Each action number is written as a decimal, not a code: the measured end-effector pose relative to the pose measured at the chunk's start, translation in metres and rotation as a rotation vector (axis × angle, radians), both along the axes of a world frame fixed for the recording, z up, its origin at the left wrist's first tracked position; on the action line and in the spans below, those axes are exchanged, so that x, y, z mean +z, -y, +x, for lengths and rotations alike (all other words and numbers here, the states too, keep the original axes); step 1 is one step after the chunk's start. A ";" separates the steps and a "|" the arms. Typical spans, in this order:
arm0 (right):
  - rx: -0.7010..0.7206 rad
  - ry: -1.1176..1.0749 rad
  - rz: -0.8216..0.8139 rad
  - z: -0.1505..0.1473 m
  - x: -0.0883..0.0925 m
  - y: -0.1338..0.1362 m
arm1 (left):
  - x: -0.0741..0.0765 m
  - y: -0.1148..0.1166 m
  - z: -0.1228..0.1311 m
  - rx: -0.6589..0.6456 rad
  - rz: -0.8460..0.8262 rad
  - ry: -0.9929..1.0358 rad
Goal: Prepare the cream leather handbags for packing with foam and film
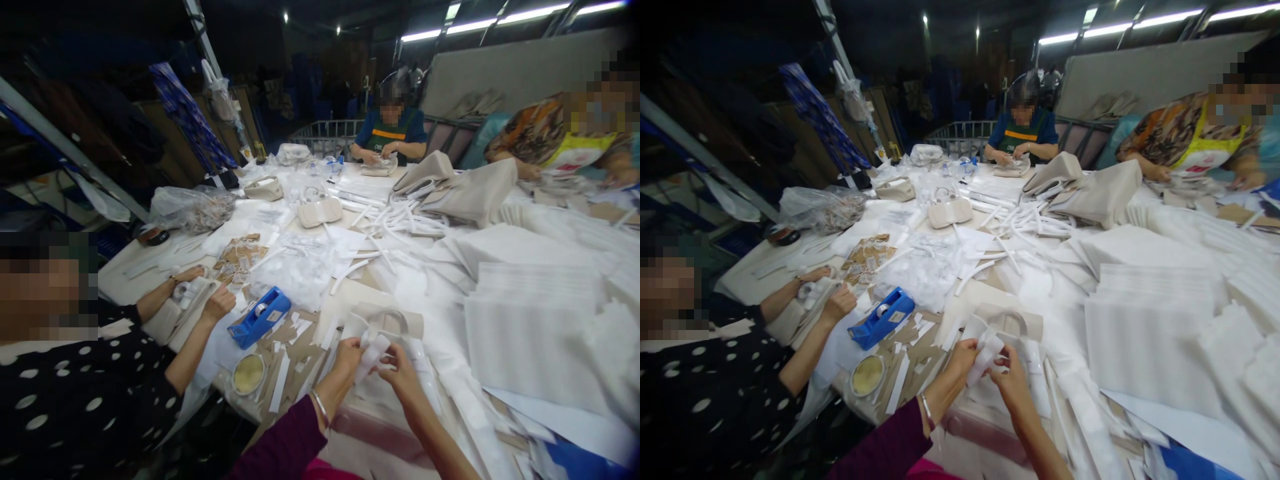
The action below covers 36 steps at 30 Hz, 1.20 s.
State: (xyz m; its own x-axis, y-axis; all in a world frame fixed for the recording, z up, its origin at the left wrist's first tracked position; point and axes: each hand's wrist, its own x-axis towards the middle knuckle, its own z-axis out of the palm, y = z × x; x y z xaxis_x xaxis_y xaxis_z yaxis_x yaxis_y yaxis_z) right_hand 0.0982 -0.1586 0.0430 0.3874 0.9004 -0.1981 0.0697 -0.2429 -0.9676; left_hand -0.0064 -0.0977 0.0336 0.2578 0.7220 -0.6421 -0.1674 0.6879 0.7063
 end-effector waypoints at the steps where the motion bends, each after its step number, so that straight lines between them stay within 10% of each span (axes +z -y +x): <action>1: 0.021 -0.026 -0.004 0.002 0.009 -0.001 | 0.000 0.000 0.001 -0.006 0.030 -0.050; 6: -0.001 -0.017 -0.035 0.008 0.034 -0.003 | 0.004 0.000 -0.006 -0.095 0.111 -0.041; 24: 0.015 0.088 -0.045 0.006 0.003 -0.029 | 0.029 0.005 -0.049 -0.412 0.119 0.231; 36: 0.061 0.109 -0.146 0.001 -0.010 -0.034 | -0.005 0.032 -0.041 -0.350 0.303 -0.155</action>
